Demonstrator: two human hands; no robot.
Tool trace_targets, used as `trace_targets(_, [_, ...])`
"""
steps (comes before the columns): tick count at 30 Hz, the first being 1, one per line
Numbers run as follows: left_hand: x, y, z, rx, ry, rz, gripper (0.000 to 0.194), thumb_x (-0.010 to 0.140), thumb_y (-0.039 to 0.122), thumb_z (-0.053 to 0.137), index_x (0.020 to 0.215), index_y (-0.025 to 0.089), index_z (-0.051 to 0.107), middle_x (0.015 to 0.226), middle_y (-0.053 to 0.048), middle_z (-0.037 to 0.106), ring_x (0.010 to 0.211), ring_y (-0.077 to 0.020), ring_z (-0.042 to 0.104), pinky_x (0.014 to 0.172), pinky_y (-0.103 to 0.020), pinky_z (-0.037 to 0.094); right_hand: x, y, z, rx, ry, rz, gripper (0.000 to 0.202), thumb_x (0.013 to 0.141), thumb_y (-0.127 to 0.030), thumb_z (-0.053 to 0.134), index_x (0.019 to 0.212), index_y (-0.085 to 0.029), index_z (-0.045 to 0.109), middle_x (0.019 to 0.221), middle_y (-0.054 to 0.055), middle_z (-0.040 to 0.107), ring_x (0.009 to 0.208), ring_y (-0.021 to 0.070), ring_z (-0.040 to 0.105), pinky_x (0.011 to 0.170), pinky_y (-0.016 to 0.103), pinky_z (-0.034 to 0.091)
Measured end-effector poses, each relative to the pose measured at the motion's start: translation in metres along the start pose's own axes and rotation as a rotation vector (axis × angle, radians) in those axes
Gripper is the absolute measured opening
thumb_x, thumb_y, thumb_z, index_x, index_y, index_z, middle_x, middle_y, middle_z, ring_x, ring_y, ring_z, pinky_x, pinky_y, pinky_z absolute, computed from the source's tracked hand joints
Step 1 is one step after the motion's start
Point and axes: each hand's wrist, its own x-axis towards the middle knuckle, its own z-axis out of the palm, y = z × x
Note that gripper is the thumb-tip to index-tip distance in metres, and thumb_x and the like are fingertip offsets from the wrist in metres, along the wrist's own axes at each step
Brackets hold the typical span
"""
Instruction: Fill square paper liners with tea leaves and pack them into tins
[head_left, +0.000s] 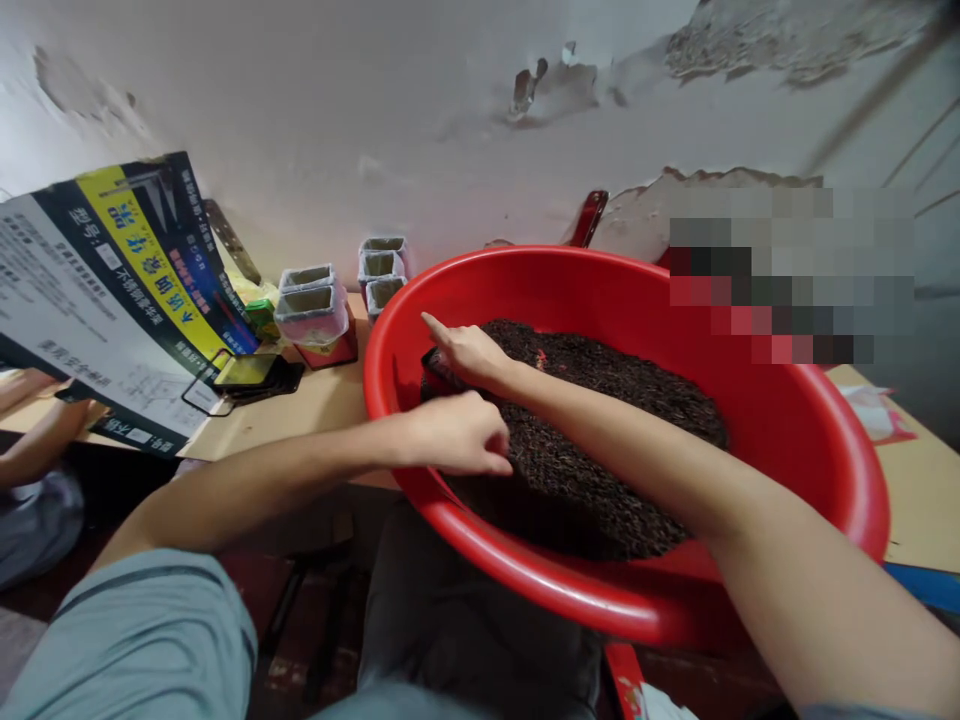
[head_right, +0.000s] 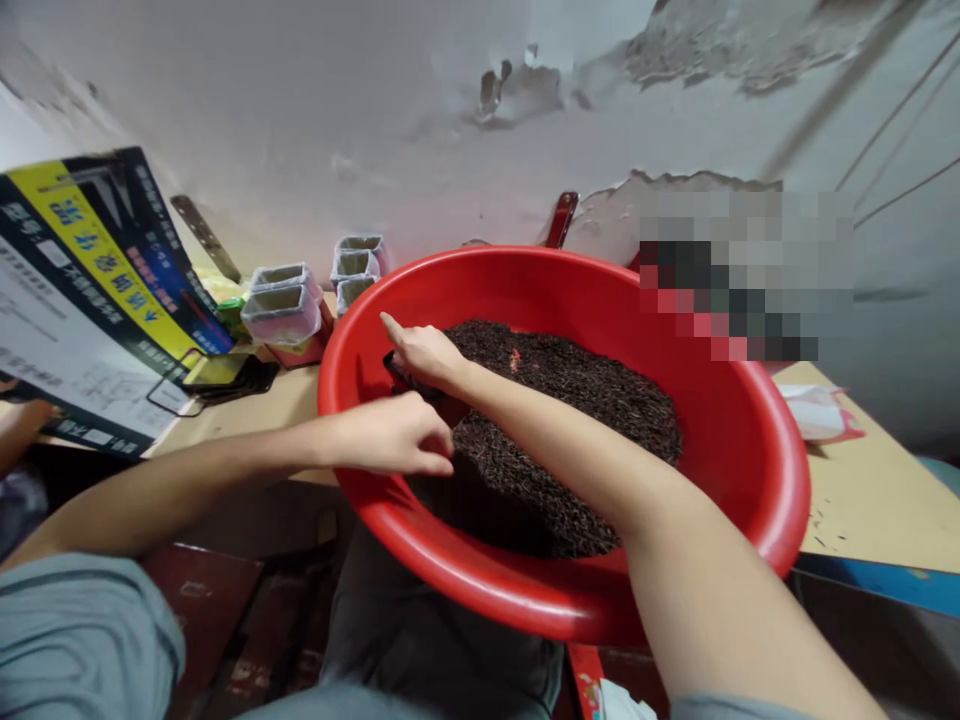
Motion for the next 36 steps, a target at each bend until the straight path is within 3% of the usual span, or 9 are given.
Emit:
trace_targets(3, [-0.006, -0.040, -0.033, 0.397, 0.074, -0.347, 0.027, 0.090, 0.037, 0.070, 0.101, 0.014, 0.079, 0.098, -0.017, 0.078, 0.092, -0.0343, 0.074, 0.078, -0.039, 0.056, -0.001, 0.017, 0.007, 0.024, 0.022, -0.020, 0.076, 0.090, -0.011, 0.042, 0.162, -0.002, 0.022, 0.105, 0.018, 0.076, 0.087, 0.0221, 0.068, 0.078, 0.031, 0.048])
trace_targets(5, [0.003, -0.071, -0.047, 0.472, 0.064, -0.449, 0.039, 0.083, 0.040, 0.077, 0.110, 0.012, 0.076, 0.111, -0.022, 0.075, 0.105, -0.0392, 0.071, 0.086, -0.043, 0.056, 0.001, 0.026, 0.013, 0.065, 0.057, -0.064, 0.079, 0.087, -0.009, 0.041, 0.163, -0.002, 0.019, 0.104, 0.017, 0.076, 0.083, 0.0203, 0.066, 0.077, 0.031, 0.047])
trace_targets(8, [0.031, -0.115, -0.051, 0.283, 0.085, -0.286, 0.080, 0.061, 0.036, 0.090, 0.134, 0.017, 0.065, 0.134, -0.017, 0.067, 0.127, -0.0349, 0.060, 0.103, -0.039, 0.050, 0.005, 0.034, 0.021, 0.096, 0.108, -0.118, 0.086, 0.083, -0.008, 0.041, 0.163, 0.000, 0.010, 0.101, 0.016, 0.076, 0.080, 0.0196, 0.064, 0.075, 0.030, 0.047])
trace_targets(12, [0.062, -0.142, -0.038, -0.229, 0.044, 0.012, 0.082, 0.060, 0.027, 0.086, 0.138, 0.018, 0.060, 0.124, -0.009, 0.072, 0.112, -0.0259, 0.067, 0.100, -0.033, 0.052, 0.006, 0.037, 0.022, 0.069, 0.121, -0.103, 0.092, 0.081, -0.008, 0.039, 0.164, -0.003, 0.002, 0.106, 0.017, 0.075, 0.083, 0.0210, 0.066, 0.075, 0.031, 0.048])
trace_targets(15, [0.064, -0.132, -0.022, -0.275, 0.157, 0.007, 0.089, 0.053, 0.029, 0.090, 0.135, 0.014, 0.059, 0.130, -0.012, 0.067, 0.116, -0.0279, 0.065, 0.103, -0.034, 0.051, 0.002, 0.035, 0.018, 0.034, 0.077, -0.048, 0.092, 0.082, -0.010, 0.039, 0.165, -0.005, -0.001, 0.103, 0.015, 0.076, 0.082, 0.0206, 0.067, 0.073, 0.030, 0.048])
trace_targets(20, [0.037, -0.081, 0.006, -0.098, 0.327, -0.374, 0.091, 0.066, 0.064, 0.081, 0.135, 0.011, 0.054, 0.131, -0.021, 0.059, 0.112, -0.0368, 0.065, 0.093, -0.044, 0.056, -0.012, 0.032, 0.010, -0.092, 0.010, 0.152, 0.085, 0.090, -0.018, 0.044, 0.166, -0.009, 0.007, 0.105, 0.016, 0.077, 0.083, 0.0216, 0.069, 0.072, 0.029, 0.046])
trace_targets(24, [0.019, -0.055, 0.015, -0.112, 0.252, -0.309, 0.076, 0.075, 0.057, 0.078, 0.132, 0.012, 0.057, 0.124, -0.018, 0.060, 0.105, -0.0308, 0.067, 0.093, -0.039, 0.055, -0.018, 0.028, 0.002, -0.140, -0.003, 0.288, 0.077, 0.095, -0.021, 0.042, 0.165, -0.007, 0.013, 0.105, 0.019, 0.076, 0.084, 0.0244, 0.069, 0.074, 0.032, 0.047])
trace_targets(31, [0.016, -0.039, 0.015, 0.140, 0.176, -0.342, 0.093, 0.088, 0.067, 0.062, 0.149, 0.000, 0.040, 0.136, -0.030, 0.055, 0.117, -0.0398, 0.063, 0.092, -0.041, 0.053, -0.012, 0.009, 0.005, -0.011, 0.045, 0.386, 0.060, 0.101, -0.024, 0.039, 0.159, -0.010, 0.030, 0.119, 0.023, 0.070, 0.092, 0.0282, 0.071, 0.078, 0.036, 0.049])
trace_targets(36, [0.021, -0.054, 0.003, 0.160, 0.152, -0.184, 0.085, 0.086, 0.059, 0.071, 0.147, 0.003, 0.049, 0.155, -0.028, 0.043, 0.137, -0.0404, 0.049, 0.104, -0.042, 0.049, -0.024, 0.017, 0.015, 0.261, 0.252, 0.440, 0.039, 0.105, -0.048, 0.041, 0.123, -0.016, 0.056, 0.097, 0.012, 0.072, 0.081, 0.0229, 0.068, 0.070, 0.030, 0.044])
